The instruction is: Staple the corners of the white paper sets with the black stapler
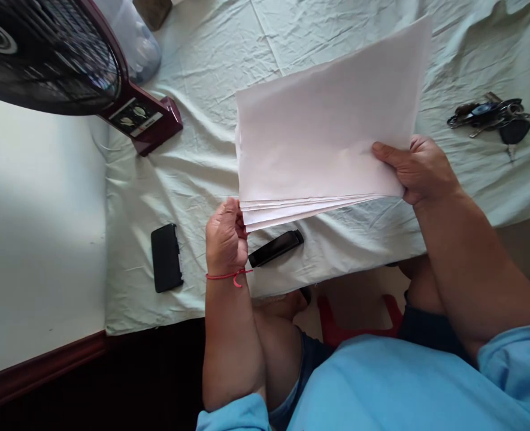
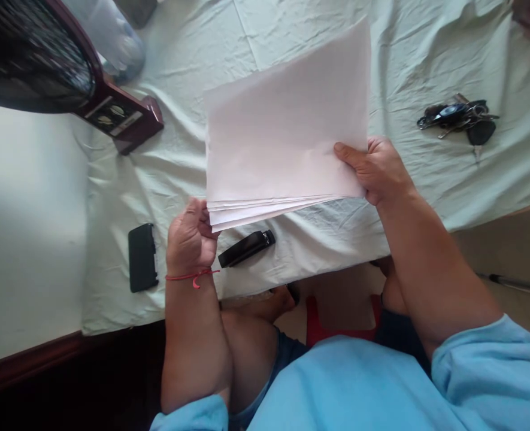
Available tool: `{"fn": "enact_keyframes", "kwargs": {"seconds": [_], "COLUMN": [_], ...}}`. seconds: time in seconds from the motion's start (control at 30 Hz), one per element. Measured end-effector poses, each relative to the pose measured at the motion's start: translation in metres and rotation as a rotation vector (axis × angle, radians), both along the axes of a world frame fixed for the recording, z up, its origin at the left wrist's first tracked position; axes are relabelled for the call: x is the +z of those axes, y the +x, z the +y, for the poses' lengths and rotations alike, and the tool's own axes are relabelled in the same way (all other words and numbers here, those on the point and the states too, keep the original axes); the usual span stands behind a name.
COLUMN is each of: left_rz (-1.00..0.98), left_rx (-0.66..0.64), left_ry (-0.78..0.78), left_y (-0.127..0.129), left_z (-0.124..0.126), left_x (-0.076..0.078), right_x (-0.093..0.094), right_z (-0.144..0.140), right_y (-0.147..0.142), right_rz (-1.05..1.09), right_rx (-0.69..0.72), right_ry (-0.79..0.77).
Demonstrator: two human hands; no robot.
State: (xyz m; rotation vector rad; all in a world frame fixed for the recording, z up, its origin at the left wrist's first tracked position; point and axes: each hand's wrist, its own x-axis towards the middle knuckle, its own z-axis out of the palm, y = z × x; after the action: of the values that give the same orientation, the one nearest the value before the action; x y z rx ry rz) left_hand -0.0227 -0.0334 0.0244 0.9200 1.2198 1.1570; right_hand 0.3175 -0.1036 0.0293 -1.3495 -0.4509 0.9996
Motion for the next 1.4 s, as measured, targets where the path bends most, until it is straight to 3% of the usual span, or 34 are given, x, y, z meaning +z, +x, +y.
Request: {"fn": "enact_keyframes", "kwargs": {"seconds": [0.13,0.33,0.9,1.07,1.4], "left_rz": [0.02,-0.016,0.028,-0.026,0.071], "left_rx": [0.066,0.063,0.089,0.099,0.154], "left_ry": [0.04,0.056,0.099,0.099,0.31], "left_y": [0.0,0.002,0.005,0.007,-0.005], "left_z": [0.0,-0.001,-0.004,-0.002,0.018], "left_x": [-0.003,-0.004,-0.001,0.0,-0.006], "right_x": [-0.003,-0.008,0.0,0.0,0.005], "right_z": [0.0,0.001,-0.004,-0.005,-0.004], "right_y": [0.002,0.005,-0.002,-0.003,-0.01], "right_rz": [0.015,0.027,-0.023,-0.019,-0.09], "right_rx": [0.029,0.029,0.058,0.074,0.082], "right_ry": [0.032,0.051,0.054,0.116,0.213]}}
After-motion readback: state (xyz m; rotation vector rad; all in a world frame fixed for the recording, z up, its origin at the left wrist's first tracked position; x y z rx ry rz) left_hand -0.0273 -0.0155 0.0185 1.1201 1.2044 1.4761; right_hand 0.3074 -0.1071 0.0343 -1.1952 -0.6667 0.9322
